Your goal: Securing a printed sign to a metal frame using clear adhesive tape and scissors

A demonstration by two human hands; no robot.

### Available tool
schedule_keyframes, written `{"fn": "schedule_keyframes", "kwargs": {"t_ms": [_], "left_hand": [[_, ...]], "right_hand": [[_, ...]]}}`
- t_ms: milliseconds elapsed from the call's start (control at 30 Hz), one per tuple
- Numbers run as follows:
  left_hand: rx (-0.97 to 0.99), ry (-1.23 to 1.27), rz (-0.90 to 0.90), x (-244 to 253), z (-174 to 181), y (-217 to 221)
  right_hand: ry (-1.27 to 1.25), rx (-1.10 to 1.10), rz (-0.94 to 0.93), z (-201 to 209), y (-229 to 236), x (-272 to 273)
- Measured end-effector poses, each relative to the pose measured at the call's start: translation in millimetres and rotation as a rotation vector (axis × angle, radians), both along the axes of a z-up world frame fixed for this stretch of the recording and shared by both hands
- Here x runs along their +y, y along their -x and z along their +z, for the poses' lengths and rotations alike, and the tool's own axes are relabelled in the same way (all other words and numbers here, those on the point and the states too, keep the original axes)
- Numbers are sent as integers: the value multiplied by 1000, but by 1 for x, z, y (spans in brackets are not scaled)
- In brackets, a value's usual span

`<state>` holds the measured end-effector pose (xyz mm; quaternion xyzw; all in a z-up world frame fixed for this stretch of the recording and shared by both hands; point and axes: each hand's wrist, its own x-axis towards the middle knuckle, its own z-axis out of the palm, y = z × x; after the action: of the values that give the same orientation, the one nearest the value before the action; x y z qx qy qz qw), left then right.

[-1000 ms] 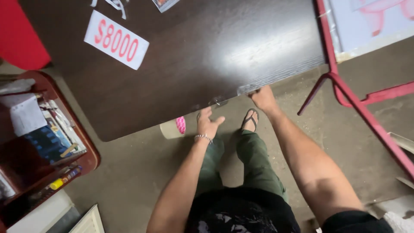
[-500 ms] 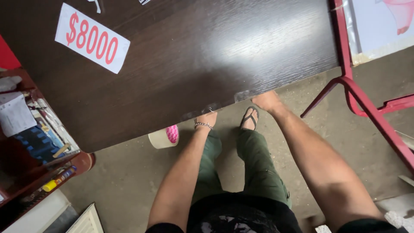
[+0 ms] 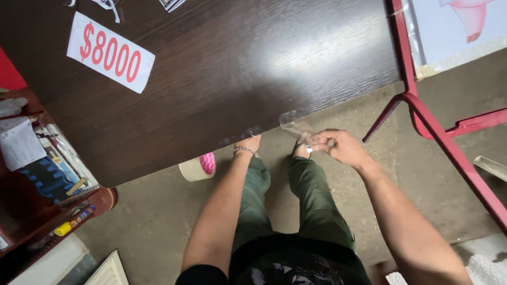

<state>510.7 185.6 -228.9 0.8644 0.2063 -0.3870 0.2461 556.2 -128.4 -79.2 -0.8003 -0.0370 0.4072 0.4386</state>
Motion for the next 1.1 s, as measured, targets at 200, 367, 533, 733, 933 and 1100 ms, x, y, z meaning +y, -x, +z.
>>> {"fn": "schedule_keyframes", "kwargs": {"t_ms": [200, 367, 533, 733, 933, 1100], "left_hand": [[22, -16, -68, 2, -7, -2], [30, -29, -122, 0, -11, 3], [41, -45, -168, -1, -13, 13], [-24, -62, -343, 6, -59, 32], [-39, -116, -254, 11, -59, 30], [-146, -200, -476, 14, -202, 65]], "right_hand": [[41, 198, -23, 71, -11, -6], [7, 341, -17, 90, -1, -17], [42, 360, 46, 100, 5, -29], [-92, 79, 147, 118, 12, -33], [-84, 470, 51, 105, 25, -43], [-48, 660, 2, 127, 14, -37]]}}
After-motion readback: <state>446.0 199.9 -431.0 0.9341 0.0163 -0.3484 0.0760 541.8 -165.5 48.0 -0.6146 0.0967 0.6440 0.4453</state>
